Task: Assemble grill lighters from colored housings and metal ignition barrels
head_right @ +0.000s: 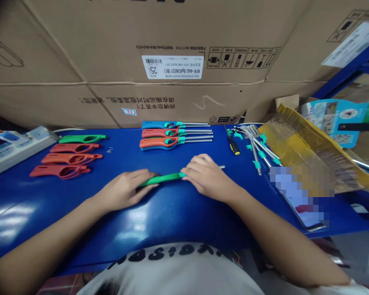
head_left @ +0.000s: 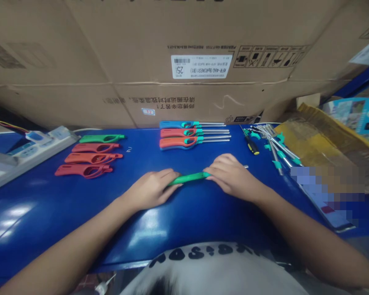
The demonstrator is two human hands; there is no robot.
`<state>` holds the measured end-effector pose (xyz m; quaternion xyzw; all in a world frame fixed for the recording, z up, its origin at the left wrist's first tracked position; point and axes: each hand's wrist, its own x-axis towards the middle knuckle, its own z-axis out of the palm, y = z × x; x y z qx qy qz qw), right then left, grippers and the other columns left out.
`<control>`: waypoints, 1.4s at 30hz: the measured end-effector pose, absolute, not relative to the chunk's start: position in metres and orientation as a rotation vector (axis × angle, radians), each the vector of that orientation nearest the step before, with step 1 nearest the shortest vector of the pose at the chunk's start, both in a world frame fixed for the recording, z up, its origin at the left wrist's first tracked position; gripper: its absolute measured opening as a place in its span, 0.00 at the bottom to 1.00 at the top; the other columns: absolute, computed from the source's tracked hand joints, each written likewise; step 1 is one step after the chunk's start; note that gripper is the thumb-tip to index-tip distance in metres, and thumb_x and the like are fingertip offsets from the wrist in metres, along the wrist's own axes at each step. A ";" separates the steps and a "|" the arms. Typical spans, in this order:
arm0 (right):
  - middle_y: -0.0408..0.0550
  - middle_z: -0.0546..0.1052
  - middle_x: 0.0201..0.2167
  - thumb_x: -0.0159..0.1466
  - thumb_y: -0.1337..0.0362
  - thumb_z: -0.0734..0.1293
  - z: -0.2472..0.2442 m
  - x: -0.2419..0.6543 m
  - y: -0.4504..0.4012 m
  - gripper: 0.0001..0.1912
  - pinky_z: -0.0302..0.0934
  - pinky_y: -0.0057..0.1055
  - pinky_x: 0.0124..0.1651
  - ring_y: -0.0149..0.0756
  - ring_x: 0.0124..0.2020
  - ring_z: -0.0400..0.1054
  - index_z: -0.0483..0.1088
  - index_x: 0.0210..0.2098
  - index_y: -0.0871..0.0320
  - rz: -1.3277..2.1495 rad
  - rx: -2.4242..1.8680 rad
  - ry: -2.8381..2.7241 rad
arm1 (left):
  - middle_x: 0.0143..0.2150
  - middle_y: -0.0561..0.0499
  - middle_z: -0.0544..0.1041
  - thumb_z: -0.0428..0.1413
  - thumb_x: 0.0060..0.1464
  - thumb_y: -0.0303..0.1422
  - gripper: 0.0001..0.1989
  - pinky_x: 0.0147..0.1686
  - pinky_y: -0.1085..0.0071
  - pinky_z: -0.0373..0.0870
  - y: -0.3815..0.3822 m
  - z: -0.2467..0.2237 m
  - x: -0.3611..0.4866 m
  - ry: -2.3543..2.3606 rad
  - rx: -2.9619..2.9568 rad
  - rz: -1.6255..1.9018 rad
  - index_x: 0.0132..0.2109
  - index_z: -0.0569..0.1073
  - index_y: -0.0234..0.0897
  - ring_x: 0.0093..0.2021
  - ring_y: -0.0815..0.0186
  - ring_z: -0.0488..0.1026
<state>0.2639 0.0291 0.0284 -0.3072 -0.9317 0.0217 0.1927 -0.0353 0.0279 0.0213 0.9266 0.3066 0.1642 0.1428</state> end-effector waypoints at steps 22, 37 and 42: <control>0.54 0.78 0.35 0.72 0.69 0.60 0.017 0.253 0.021 0.09 0.60 0.41 0.45 0.42 0.39 0.65 0.72 0.44 0.63 0.019 -0.790 -2.632 | 0.38 0.47 0.78 0.48 0.70 0.34 0.14 0.30 0.70 0.71 0.020 0.013 -0.029 0.901 2.763 0.460 0.53 0.73 0.34 0.34 0.63 0.77; 0.52 0.81 0.39 0.70 0.65 0.65 0.018 0.253 0.024 0.10 0.62 0.39 0.42 0.40 0.39 0.70 0.75 0.46 0.62 -0.038 -0.779 -2.514 | 0.43 0.48 0.77 0.47 0.71 0.37 0.16 0.35 0.69 0.73 0.018 0.020 -0.022 1.008 2.660 0.399 0.58 0.71 0.36 0.37 0.63 0.77; 0.50 0.82 0.42 0.69 0.67 0.66 0.021 0.258 0.023 0.10 0.63 0.37 0.42 0.39 0.40 0.71 0.75 0.49 0.61 -0.037 -0.701 -2.520 | 0.52 0.44 0.75 0.43 0.72 0.42 0.23 0.42 0.64 0.75 0.016 0.024 -0.018 1.035 2.680 0.248 0.67 0.64 0.37 0.43 0.60 0.77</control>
